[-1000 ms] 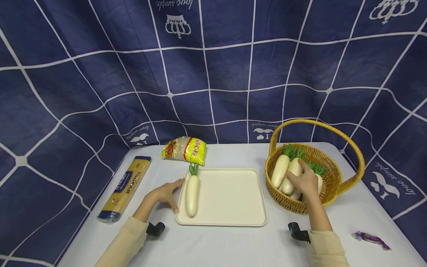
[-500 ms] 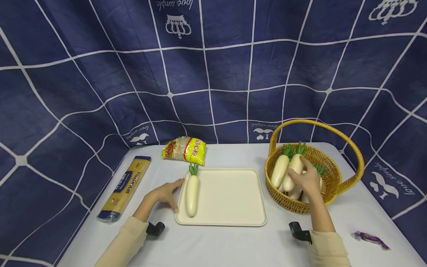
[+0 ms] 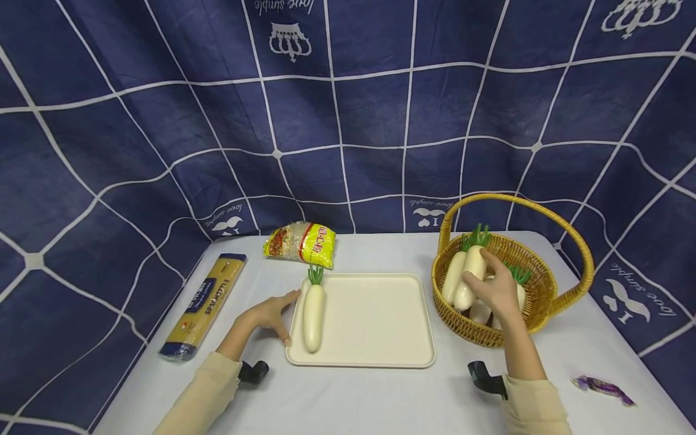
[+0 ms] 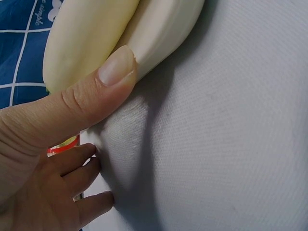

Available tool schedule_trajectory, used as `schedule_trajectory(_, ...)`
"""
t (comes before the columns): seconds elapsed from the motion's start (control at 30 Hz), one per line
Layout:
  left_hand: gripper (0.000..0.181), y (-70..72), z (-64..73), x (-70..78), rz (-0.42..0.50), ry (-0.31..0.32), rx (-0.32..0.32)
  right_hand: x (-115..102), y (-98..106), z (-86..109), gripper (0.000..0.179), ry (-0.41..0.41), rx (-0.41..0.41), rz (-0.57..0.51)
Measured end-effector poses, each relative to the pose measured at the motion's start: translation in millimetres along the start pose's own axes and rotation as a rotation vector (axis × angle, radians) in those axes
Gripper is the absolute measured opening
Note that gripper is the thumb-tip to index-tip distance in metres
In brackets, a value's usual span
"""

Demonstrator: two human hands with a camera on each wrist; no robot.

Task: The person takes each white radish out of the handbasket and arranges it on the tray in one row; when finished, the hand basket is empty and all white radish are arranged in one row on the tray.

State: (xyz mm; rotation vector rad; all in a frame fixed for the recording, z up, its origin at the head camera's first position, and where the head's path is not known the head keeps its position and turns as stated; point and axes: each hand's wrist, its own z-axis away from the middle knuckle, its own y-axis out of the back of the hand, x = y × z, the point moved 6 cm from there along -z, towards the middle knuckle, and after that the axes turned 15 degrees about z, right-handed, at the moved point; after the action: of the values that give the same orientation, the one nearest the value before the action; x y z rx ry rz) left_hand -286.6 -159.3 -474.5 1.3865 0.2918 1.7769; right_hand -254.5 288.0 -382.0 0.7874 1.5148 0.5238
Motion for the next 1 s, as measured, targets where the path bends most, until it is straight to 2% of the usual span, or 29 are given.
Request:
schedule_trajectory(0.6, 0.12, -0.3, -0.6, -1.3, 0.004, 0.01, 0.005, -15.5, -3.7, 12.6, 0.072, 0.015, -0.006, 0.046)
schedule_trajectory(1.0, 0.121, -0.6, 0.1, -1.6, -0.004, 0.003, 0.006, -22.4, -12.1, 20.7, 0.073, 0.021, -0.043, 0.065)
